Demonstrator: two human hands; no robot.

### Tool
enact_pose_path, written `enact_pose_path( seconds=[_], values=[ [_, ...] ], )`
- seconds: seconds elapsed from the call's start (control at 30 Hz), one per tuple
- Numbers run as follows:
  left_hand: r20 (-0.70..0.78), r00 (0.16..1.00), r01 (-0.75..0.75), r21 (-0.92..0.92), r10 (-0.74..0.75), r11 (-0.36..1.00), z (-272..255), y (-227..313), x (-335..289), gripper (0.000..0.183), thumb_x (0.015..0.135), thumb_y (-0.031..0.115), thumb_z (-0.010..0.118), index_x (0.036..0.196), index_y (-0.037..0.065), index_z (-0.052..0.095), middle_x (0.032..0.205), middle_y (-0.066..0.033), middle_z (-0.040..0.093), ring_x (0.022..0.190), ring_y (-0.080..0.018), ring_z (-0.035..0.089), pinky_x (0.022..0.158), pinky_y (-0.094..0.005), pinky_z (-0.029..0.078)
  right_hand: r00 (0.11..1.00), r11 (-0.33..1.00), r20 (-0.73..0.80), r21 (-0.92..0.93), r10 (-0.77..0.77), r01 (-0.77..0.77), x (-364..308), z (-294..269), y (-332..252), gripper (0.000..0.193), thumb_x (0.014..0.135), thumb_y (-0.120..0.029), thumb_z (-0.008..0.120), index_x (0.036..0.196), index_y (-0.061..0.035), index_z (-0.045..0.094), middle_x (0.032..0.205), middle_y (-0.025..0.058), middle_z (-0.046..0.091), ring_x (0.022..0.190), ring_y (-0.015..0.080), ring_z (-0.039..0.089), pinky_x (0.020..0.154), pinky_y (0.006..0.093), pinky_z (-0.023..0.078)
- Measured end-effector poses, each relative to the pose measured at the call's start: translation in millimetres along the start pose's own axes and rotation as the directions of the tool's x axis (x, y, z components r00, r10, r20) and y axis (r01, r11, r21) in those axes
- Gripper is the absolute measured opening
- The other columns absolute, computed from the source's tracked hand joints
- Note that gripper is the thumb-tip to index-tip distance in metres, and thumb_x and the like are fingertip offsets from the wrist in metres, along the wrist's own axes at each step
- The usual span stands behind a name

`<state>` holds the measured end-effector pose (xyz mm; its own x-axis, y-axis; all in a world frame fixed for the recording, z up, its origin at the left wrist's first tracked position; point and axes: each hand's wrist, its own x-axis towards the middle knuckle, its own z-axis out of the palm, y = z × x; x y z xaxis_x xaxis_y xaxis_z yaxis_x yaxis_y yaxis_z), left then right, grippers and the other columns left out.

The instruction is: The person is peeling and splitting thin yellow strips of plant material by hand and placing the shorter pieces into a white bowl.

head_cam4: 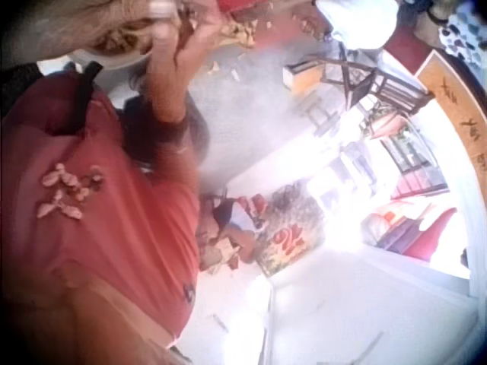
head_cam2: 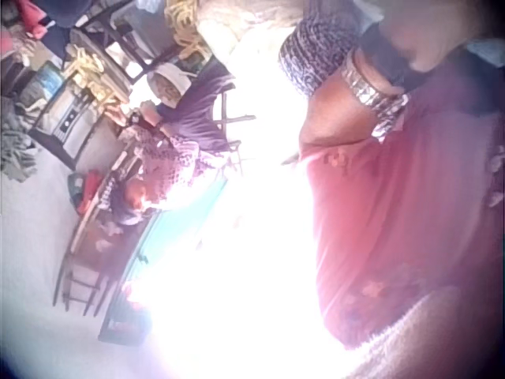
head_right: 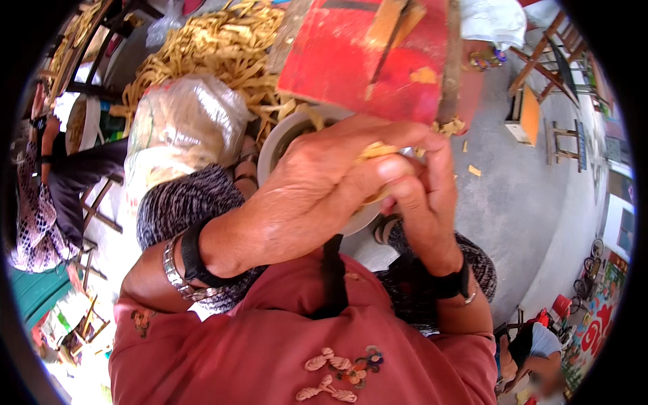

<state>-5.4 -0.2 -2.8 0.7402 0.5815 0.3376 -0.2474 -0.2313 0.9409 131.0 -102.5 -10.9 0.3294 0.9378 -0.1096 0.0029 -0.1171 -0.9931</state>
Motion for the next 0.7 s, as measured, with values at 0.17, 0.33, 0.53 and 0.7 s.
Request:
enact_pose_path(
  seconds=[0.17,0.33,0.53,0.7],
  values=[
    [0.265,0.883,0.459,-0.321,-0.387,0.828,-9.8,17.3,8.9,0.038,0.099,0.027,0.041,0.122,0.000,0.055,0.104,-0.0093,0.063,0.090,-0.0137,0.056,0.081,-0.0286,0.046,0.996,0.990,0.045,0.121,-0.076,0.071,3.9,-6.3,-4.4,0.063,0.084,-0.031,0.066,0.128,-0.0060,0.029,0.105,0.0089,0.056,0.081,0.0107,0.057,0.063,0.0211,0.046],
    [0.526,0.738,0.654,-0.405,-0.422,0.639,-18.6,27.3,15.6,0.048,0.099,0.039,0.037,0.120,-0.001,0.056,0.099,-0.0085,0.062,0.089,-0.0119,0.059,0.080,-0.0259,0.046,0.971,0.981,0.173,0.130,-0.168,0.147,4.0,-16.9,-7.3,0.070,0.078,-0.037,0.073,0.125,-0.0024,0.034,0.104,0.0087,0.057,0.090,0.0133,0.058,0.076,0.0249,0.046],
    [0.326,0.822,0.550,-0.667,-0.467,0.502,-28.9,35.9,25.2,0.054,0.096,0.044,0.039,0.108,-0.006,0.058,0.092,-0.0127,0.061,0.077,-0.0227,0.063,0.078,-0.0402,0.053,0.987,0.978,0.095,-0.155,-0.129,0.143,-2.0,-39.2,-10.2,0.023,0.086,-0.023,0.065,0.083,-0.0012,0.058,0.075,0.0021,0.058,0.068,0.0077,0.052,0.059,0.0236,0.041],
    [0.165,0.856,0.440,-0.731,-0.490,0.522,-32.4,31.3,30.1,0.051,0.097,0.042,0.039,0.101,-0.004,0.060,0.085,-0.0078,0.057,0.066,-0.0150,0.054,0.073,-0.0412,0.055,0.981,0.947,0.066,-0.253,-0.185,0.196,3.0,-43.4,-12.5,0.023,0.086,-0.020,0.063,0.076,-0.0004,0.057,0.066,0.0019,0.053,0.060,0.0093,0.046,0.055,0.0250,0.038]
  ],
)
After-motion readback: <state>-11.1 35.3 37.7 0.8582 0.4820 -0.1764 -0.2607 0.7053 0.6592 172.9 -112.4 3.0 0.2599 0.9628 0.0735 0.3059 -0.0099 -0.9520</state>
